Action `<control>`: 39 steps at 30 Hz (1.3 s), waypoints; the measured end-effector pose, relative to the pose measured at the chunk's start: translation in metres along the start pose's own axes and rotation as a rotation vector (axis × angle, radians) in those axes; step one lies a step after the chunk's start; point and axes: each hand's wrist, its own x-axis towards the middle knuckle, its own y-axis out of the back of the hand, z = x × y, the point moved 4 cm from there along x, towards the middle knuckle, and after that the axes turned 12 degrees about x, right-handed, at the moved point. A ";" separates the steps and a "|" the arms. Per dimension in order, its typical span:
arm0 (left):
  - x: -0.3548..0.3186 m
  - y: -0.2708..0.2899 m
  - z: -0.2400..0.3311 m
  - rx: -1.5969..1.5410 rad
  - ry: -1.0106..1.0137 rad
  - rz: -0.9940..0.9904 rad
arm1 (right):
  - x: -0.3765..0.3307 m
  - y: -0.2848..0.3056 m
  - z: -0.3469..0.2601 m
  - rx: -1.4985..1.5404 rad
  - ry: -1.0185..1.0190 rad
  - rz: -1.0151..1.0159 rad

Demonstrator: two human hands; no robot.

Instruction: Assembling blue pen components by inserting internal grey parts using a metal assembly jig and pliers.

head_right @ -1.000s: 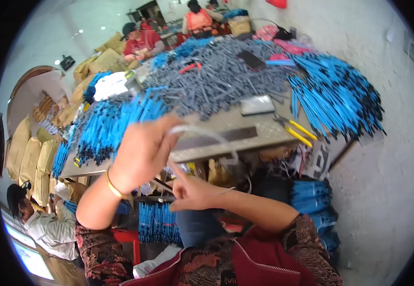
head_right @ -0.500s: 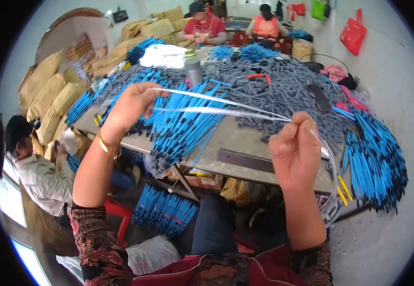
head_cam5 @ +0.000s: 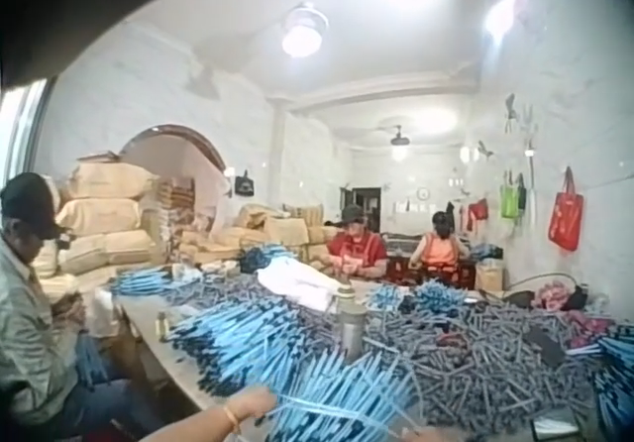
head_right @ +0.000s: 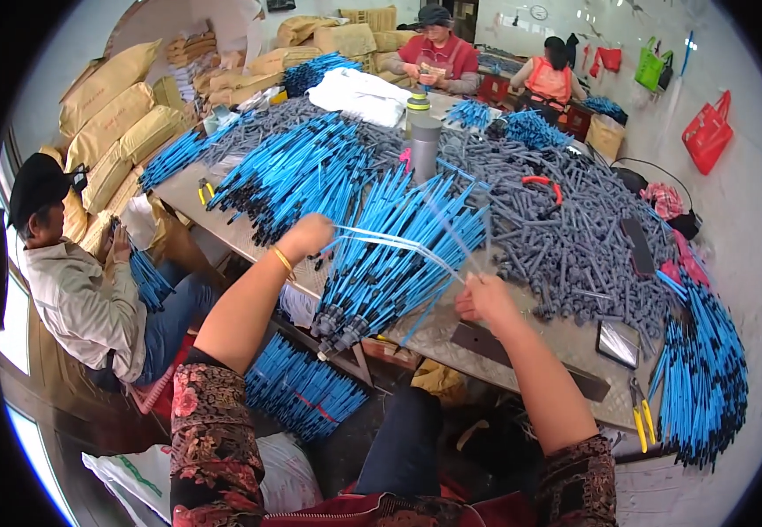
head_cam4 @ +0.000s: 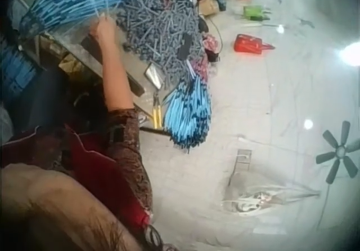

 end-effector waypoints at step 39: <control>-0.188 0.002 0.249 -2.803 0.812 0.071 | -0.119 -0.043 0.116 0.083 0.432 0.139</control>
